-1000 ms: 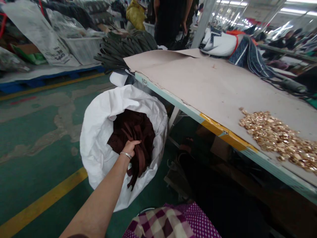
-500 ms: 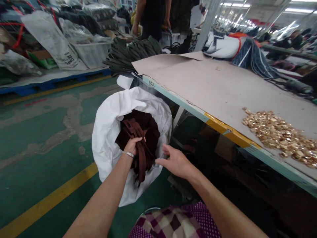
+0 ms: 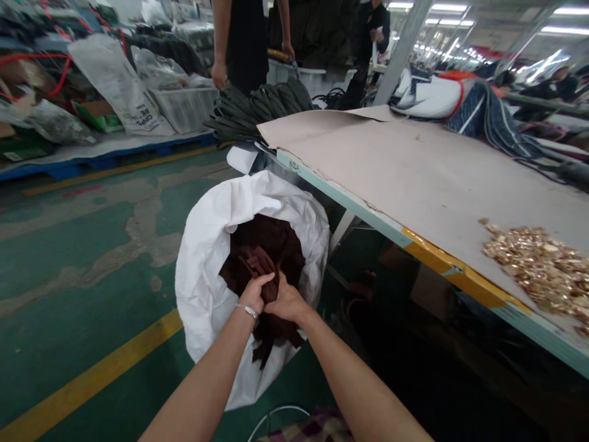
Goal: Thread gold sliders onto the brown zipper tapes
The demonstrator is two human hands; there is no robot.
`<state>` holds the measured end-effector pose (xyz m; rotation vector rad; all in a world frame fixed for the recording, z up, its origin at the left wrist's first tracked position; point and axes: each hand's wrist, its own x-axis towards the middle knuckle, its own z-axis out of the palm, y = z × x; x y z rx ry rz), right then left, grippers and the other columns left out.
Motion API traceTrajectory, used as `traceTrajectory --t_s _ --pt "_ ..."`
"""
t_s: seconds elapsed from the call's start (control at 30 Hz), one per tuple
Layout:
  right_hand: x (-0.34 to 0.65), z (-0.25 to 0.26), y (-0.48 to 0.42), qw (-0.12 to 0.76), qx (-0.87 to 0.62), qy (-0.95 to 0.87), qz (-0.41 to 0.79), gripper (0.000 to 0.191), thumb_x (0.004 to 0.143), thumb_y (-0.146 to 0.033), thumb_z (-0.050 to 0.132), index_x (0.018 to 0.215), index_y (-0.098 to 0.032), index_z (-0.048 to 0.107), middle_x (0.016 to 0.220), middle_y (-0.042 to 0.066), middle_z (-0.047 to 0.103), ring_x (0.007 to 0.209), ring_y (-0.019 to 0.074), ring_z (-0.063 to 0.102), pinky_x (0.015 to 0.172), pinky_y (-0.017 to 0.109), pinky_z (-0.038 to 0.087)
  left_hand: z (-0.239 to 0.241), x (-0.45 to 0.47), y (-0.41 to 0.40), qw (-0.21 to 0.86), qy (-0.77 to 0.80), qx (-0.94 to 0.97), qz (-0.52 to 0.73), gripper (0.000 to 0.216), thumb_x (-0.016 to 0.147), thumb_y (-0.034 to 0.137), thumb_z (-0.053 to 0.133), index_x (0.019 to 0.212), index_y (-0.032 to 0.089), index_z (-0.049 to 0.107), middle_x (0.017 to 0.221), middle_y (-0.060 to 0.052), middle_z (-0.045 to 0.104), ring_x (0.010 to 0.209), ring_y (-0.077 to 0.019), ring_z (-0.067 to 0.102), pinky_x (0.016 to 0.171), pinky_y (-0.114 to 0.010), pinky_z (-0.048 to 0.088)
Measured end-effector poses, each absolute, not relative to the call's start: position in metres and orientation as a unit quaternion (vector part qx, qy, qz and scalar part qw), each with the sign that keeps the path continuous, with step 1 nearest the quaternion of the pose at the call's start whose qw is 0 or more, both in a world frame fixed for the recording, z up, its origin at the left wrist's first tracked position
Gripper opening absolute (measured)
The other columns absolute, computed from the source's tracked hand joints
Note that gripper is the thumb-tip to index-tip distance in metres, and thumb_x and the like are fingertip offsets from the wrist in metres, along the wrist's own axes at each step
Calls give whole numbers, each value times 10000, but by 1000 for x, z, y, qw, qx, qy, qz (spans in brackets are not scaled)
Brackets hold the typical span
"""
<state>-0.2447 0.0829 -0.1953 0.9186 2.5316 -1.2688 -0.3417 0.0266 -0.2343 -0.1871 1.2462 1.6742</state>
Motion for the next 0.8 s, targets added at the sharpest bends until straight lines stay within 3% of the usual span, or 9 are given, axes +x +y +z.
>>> traceTrajectory --t_s 0.07,0.17,0.43,0.57,0.67,0.73,0.8 --pt "-246 -198 80 106 314 864 -379 913 706 -230 667 1438 -43 154 1043 155 689 931 268 677 786 351 517 -234 -344 26 491 519 -69 696 303 873 296 575 1144 160 573 1129 -83 616 915 -205 627 757 -401 545" --pt "-247 -199 71 126 309 892 -304 782 773 -217 624 1436 -113 223 1146 178 629 988 296 641 837 445 494 -233 -350 26 474 528 -58 702 297 873 293 576 1139 160 575 1123 -81 618 909 -203 627 753 -398 546" --pt "-243 -188 55 105 295 923 -224 757 747 -60 582 1436 -131 279 1125 246 569 1027 362 601 822 492 468 -227 -363 41 439 554 -104 700 305 870 298 580 1141 157 574 1128 -85 615 913 -205 625 754 -398 544" --pt "-236 -188 68 73 312 911 -260 920 712 -79 627 1482 -181 134 1166 205 578 1014 344 616 835 453 475 -224 -372 45 438 519 -154 718 297 877 300 569 1139 161 573 1110 -81 620 887 -195 630 734 -385 550" --pt "-229 -194 81 53 339 886 -313 977 740 -142 656 1484 -128 23 1121 176 621 1015 309 626 847 410 489 -221 -377 42 425 484 -184 743 297 880 299 564 1147 169 571 1126 -82 615 899 -197 627 743 -389 548" --pt "-225 -200 88 48 347 867 -354 880 779 -224 678 1465 -121 137 1116 151 628 992 274 633 829 389 512 -220 -378 40 413 463 -198 759 302 880 298 565 1154 172 568 1143 -84 610 916 -202 624 757 -398 546" --pt "-223 -207 92 49 339 852 -395 611 848 -302 641 1370 -150 364 1130 114 618 942 233 639 792 386 535 -220 -377 40 403 445 -209 772 306 879 298 566 1158 171 567 1148 -86 608 924 -206 623 763 -403 544"
